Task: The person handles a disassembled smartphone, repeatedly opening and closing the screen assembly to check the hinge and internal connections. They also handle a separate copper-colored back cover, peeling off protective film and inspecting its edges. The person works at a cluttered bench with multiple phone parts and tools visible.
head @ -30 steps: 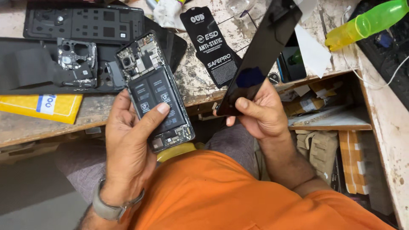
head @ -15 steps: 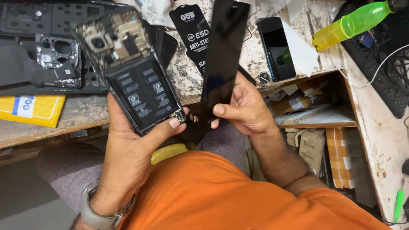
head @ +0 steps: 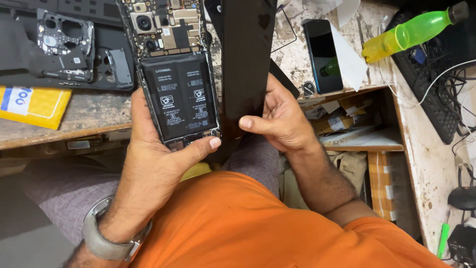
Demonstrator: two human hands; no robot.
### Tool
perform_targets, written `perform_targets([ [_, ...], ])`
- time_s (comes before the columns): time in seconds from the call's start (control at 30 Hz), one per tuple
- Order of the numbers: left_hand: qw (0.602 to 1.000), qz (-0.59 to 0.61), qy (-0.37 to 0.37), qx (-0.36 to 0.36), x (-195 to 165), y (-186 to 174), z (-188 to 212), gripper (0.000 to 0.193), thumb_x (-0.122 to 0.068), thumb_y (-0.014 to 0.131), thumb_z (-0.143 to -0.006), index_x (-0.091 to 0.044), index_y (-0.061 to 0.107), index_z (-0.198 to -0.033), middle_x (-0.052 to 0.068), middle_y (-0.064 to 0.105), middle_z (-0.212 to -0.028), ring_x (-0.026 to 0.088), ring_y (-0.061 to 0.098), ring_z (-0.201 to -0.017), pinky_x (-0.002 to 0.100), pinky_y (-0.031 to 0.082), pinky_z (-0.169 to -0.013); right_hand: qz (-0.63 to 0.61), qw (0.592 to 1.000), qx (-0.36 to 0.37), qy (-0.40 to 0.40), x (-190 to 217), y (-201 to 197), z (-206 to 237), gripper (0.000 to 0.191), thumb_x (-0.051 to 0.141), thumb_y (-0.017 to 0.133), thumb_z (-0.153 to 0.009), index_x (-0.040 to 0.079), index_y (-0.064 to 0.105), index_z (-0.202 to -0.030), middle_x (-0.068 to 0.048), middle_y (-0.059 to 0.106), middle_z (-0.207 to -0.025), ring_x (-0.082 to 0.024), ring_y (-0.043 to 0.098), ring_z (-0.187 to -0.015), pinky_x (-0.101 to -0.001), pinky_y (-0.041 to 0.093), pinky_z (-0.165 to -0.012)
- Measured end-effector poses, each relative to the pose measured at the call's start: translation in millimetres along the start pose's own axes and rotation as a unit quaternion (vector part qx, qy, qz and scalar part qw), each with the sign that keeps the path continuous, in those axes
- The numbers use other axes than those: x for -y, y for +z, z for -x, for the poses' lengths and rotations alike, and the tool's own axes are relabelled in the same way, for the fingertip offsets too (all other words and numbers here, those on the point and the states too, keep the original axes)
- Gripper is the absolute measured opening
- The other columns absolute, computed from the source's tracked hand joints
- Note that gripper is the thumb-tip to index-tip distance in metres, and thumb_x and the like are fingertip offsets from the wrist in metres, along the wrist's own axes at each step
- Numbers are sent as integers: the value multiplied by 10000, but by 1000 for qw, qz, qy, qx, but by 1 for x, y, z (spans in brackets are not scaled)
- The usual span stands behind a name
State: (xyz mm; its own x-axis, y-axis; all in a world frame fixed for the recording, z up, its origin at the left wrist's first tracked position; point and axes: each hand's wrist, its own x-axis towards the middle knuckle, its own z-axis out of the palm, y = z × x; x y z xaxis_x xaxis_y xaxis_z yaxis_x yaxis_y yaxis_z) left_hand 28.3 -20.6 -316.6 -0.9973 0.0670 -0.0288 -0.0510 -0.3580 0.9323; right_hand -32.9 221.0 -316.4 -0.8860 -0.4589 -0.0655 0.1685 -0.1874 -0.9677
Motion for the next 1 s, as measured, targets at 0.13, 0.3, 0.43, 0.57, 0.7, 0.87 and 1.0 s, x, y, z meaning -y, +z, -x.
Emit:
perform_targets([
  [0.13,1000,-8,10,7,-1,-1,-1,867,51,802,-816,-64,263,-1485,40,606,-1250,101,652,-1090,263,596,-930,-1,1000,-2,1,-1,3,-3,815,-80,758,-896,-1,351,-1598,-93,615,-1385,-164,623,-1272,-325,557,-1071],
  [0.3,999,-18,26,-6,-3,-1,-1,780,60,804,-826,-59,318,-1424,35,609,-1220,92,653,-1053,257,598,-906,22,1000,-3,-13,0,5,-5,804,-90,767,-908,-23,358,-1598,-101,610,-1395,-167,621,-1290,-326,547,-1095],
  [0.43,999,-24,30,-7,-3,-1,-2,777,58,806,-825,-64,316,-1416,37,608,-1209,86,653,-1043,253,597,-900,31,999,4,-24,2,6,-3,803,-90,772,-910,-46,360,-1597,-120,603,-1440,-183,613,-1336,-345,524,-1166],
  [0.57,998,-50,28,-8,-2,-1,-2,749,51,813,-834,-65,327,-1391,44,623,-1183,89,669,-1011,249,605,-875,50,998,13,-37,5,8,-2,813,-76,770,-917,-29,342,-1607,-122,588,-1472,-186,601,-1357,-353,511,-1187],
  [0.7,999,-22,30,-8,-1,0,-2,740,52,799,-848,-68,317,-1397,46,620,-1200,94,674,-1031,255,613,-897,47,998,12,-41,6,9,0,817,-76,765,-919,-23,336,-1611,-115,573,-1498,-188,585,-1385,-357,498,-1205],
  [0.87,999,-29,35,-6,-3,0,-1,750,47,811,-845,-64,308,-1390,51,615,-1220,100,677,-1053,261,615,-913,36,998,13,-42,5,8,1,806,-96,759,-925,-32,346,-1614,-119,573,-1443,-180,573,-1351,-341,485,-1181],
  [1.0,998,-44,34,-8,-2,1,-2,779,38,819,-832,-69,297,-1401,48,614,-1205,94,674,-1034,254,611,-895,31,999,18,-39,4,6,0,819,-97,758,-922,-20,339,-1622,-114,567,-1478,-175,559,-1361,-353,473,-1217],
])
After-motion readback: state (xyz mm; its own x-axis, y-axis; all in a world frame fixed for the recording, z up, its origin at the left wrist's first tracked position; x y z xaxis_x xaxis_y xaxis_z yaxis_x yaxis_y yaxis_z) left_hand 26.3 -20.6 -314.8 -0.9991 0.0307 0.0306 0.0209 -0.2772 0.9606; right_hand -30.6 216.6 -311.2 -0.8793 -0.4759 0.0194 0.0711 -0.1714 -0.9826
